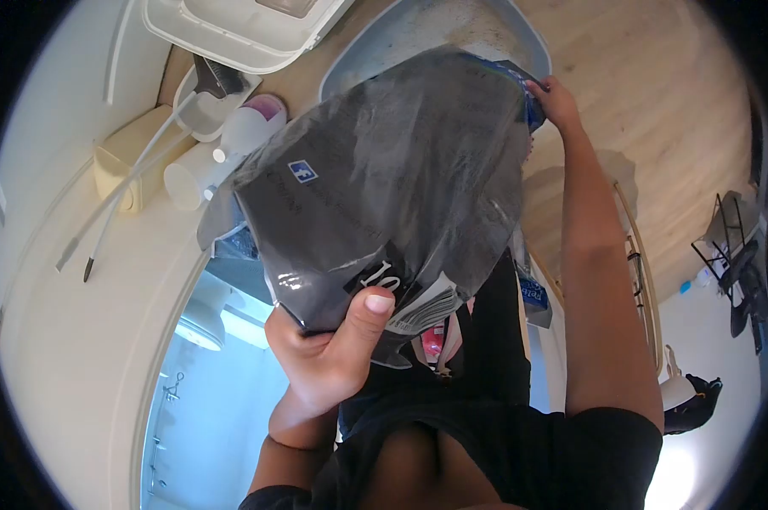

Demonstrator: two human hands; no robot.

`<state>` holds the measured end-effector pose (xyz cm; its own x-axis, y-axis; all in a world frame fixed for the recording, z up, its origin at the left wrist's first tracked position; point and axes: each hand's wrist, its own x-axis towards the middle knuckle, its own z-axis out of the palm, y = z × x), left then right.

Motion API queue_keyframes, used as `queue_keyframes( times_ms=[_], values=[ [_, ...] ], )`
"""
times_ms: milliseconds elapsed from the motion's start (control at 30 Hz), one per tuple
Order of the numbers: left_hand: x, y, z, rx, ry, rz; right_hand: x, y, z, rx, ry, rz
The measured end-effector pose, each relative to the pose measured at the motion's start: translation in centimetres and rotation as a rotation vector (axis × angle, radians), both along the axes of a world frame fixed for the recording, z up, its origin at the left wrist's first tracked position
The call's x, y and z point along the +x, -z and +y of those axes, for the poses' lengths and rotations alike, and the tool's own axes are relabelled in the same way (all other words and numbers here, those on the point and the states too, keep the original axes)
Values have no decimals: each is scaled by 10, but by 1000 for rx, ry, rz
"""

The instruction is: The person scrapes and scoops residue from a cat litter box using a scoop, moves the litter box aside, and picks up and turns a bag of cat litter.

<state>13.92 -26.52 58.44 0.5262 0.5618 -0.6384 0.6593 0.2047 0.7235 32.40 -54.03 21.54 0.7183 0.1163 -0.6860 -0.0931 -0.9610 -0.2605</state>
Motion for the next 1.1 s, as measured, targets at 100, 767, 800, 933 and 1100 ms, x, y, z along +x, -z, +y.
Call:
queue_keyframes(
  times_ms=[100,767,800,933,1100],
  values=[
    [-9,0,1,18,-14,31,-13,6,4,19,-32,2],
    [-59,-10,16,12,-64,220,-107,6,17,92,-152,176],
    [-60,-11,15,-2,-49,234,-111,9,11,90,-150,177],
    [-56,-14,10,-62,-52,259,-113,7,-13,21,-200,106],
    [-51,-11,0,-123,26,251,-102,-7,-47,53,-34,117]
  ],
)
